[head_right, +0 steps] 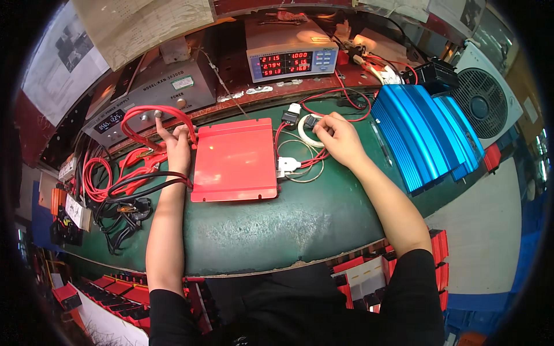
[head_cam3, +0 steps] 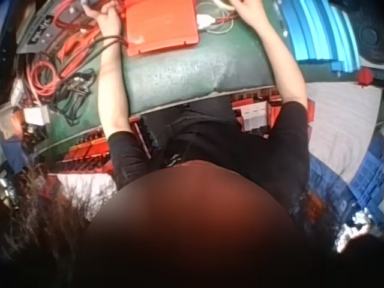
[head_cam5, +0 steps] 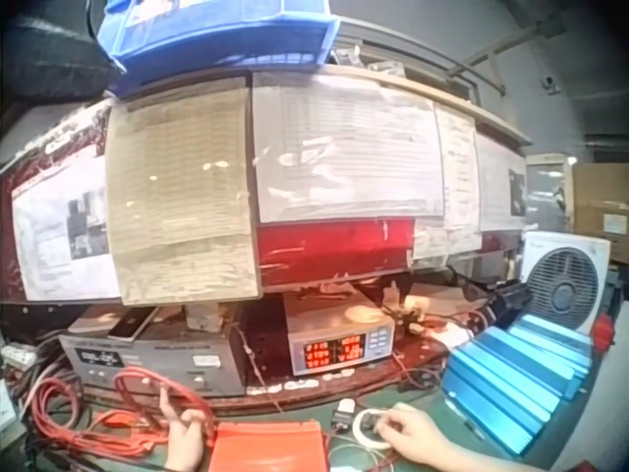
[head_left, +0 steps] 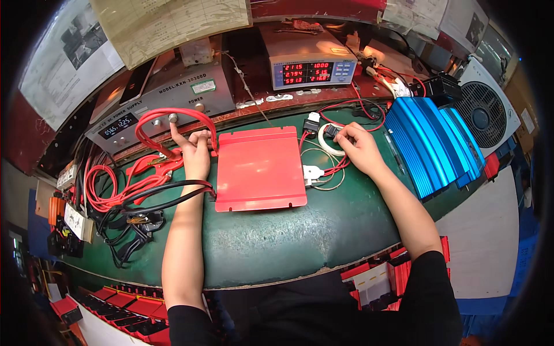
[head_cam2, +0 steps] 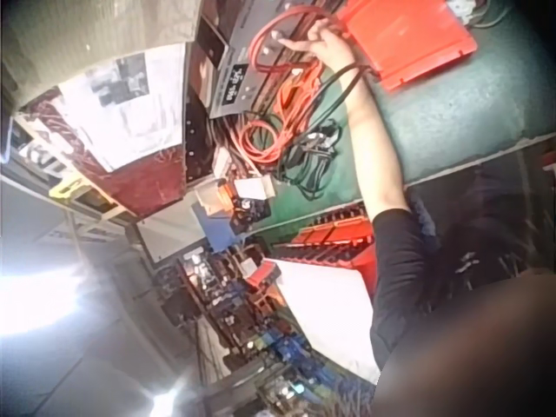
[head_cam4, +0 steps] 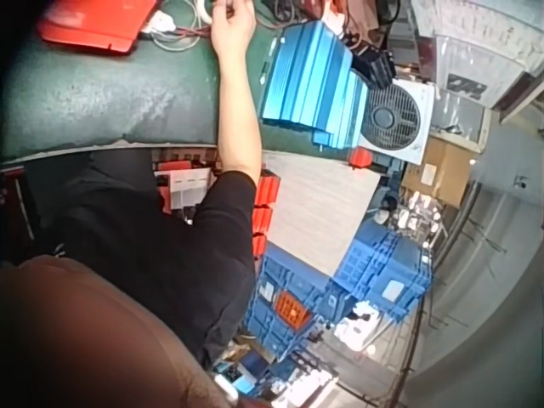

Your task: Testing and inspecting electronic units at a factory workbench.

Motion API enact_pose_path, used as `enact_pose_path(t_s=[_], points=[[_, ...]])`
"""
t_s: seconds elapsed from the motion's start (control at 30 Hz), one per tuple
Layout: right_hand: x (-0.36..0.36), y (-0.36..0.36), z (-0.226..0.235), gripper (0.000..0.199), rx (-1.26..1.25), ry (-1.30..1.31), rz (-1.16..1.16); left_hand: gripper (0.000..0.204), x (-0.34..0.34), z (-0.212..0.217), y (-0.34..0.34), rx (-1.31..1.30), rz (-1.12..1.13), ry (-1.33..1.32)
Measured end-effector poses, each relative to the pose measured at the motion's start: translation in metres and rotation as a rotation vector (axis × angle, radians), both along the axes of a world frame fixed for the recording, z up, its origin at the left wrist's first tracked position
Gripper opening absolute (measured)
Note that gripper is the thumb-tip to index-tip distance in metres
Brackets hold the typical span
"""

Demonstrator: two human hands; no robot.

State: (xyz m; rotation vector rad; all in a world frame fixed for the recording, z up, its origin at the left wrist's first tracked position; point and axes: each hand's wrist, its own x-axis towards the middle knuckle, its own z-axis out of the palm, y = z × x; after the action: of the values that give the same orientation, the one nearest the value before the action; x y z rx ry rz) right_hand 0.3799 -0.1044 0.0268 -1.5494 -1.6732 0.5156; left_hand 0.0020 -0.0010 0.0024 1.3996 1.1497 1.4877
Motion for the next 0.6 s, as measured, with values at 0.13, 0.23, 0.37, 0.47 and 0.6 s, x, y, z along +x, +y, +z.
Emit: enact_pose_path(t_s=[0.13,0.23,0.37,0.47,0.6], points=[[0.0005,-0.0001,-0.0009,0.017,0.048,0.014,-0.003,0.083,0.0022,0.0028,-0.0023,-0.009,0.003,-0.004],[-0.0011,-0.0011,0.0007,0.017,0.041,0.007,-0.005,0.083,0.0016,0.002,-0.0026,-0.021,0.004,-0.011],[-0.0016,-0.002,0.002,0.017,0.045,-0.013,-0.004,0.083,0.0007,0.0,-0.0023,-0.01,0.0,-0.015],[-0.0011,-0.0017,0.0016,0.017,0.028,-0.006,-0.006,0.082,0.0004,-0.0004,-0.0015,-0.005,-0.009,-0.017],[-0.0016,-0.0019,0.0024,0.016,0.034,-0.004,-0.008,0.082,0.0017,0.0017,-0.0022,-0.009,-0.01,-0.01]])
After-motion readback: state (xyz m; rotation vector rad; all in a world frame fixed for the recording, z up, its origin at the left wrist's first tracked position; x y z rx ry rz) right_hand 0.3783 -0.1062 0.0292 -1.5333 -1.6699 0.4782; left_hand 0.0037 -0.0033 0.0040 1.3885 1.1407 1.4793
